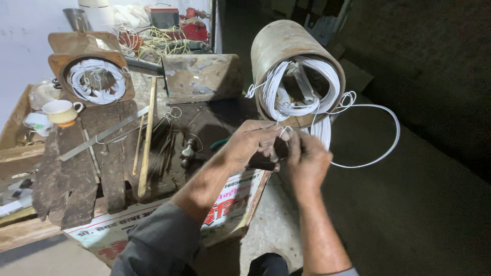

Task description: The person winds white wire into a cylindrical metal container, using both hands to arrange and compress the coils. They use a wooden stick to push the wire down and pliers to cut a loop of wire, then continue winding and compacting the wire inside the container.

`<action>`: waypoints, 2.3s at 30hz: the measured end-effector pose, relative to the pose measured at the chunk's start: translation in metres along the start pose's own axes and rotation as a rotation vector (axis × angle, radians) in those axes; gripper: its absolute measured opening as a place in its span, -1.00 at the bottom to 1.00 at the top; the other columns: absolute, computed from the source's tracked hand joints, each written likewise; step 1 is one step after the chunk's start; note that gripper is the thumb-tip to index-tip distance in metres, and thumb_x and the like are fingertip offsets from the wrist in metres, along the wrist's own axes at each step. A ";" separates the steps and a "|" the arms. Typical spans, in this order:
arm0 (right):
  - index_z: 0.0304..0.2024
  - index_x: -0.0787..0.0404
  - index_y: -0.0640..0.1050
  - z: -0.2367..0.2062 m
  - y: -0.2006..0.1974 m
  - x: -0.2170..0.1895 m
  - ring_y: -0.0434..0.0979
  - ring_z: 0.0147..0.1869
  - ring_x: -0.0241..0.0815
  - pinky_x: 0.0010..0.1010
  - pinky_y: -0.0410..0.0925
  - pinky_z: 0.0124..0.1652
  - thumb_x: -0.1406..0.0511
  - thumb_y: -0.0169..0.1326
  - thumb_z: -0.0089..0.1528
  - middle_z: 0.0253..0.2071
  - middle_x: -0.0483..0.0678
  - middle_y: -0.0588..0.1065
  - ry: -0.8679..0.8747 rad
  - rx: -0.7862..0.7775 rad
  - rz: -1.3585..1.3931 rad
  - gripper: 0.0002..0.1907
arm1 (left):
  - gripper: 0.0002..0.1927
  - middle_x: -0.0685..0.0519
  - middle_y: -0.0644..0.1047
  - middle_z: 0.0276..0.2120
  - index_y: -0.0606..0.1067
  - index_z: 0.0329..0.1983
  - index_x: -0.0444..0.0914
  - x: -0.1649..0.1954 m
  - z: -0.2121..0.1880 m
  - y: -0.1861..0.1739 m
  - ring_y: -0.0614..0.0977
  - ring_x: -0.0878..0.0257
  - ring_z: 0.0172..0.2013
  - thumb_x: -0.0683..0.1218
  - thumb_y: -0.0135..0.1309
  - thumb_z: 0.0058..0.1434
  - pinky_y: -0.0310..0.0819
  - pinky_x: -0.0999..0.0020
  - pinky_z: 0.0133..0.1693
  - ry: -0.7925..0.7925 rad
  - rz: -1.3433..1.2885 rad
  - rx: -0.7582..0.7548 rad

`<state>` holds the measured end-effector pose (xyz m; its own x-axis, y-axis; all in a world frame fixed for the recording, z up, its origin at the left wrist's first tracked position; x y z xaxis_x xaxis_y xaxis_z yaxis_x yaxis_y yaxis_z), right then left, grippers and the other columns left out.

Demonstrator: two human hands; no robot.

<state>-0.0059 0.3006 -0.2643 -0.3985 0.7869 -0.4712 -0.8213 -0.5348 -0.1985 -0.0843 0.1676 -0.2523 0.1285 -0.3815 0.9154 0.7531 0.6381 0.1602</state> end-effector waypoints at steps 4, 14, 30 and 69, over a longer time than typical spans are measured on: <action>-0.34 0.25 0.56 -0.034 0.010 -0.017 0.53 -0.45 0.06 -0.17 0.38 -0.41 0.28 0.21 0.29 -0.46 0.07 0.51 -0.027 -0.083 -0.138 -0.82 | -0.59 0.21 0.38 -0.53 0.63 0.00 -0.39 -0.003 -0.010 0.001 0.39 0.43 -0.49 0.07 0.03 0.47 0.28 0.48 -0.40 -0.010 -0.027 0.017; -0.17 0.32 0.51 0.007 -0.017 -0.012 0.51 -0.49 -0.25 -0.32 0.41 -0.48 0.16 0.25 0.28 -0.46 -0.02 0.52 -0.009 -0.029 0.165 -0.66 | -0.26 0.12 0.45 -0.54 0.56 -0.42 -0.37 0.004 -0.005 -0.005 0.42 0.38 -0.45 0.37 -0.14 0.45 0.36 0.43 -0.38 0.095 0.370 0.033; -0.18 0.20 0.54 -0.002 0.016 0.002 0.43 -0.53 -0.32 -0.50 0.31 -0.54 0.05 -0.04 0.37 -0.48 -0.11 0.50 0.923 -0.318 1.189 -0.64 | -0.43 0.00 0.53 -0.46 0.48 -0.28 -0.40 -0.001 -0.008 0.011 0.60 0.23 -0.45 0.23 -0.10 0.43 0.58 0.26 -0.34 -0.060 0.125 -0.033; -0.02 0.18 0.64 0.110 -0.038 0.017 0.64 -0.10 0.04 -0.19 0.50 -0.24 0.19 0.26 0.17 0.08 -0.03 0.57 -0.580 -0.628 -0.406 -0.64 | -0.72 -0.07 0.56 -0.06 0.45 0.04 -0.22 0.044 0.037 0.036 0.66 -0.14 -0.23 -0.01 0.00 0.34 0.54 -0.08 -0.27 0.283 1.604 0.050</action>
<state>-0.0265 0.3686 -0.1701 -0.4100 0.8893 0.2026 -0.6393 -0.1218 -0.7592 -0.0756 0.1981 -0.1927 0.8284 0.5576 0.0535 -0.2818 0.4973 -0.8205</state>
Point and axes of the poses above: each hand's wrist, its own z-axis towards the middle knuckle, its own y-axis out of the palm, x = y × z, the point moved 4 cm from there along z, towards the middle knuckle
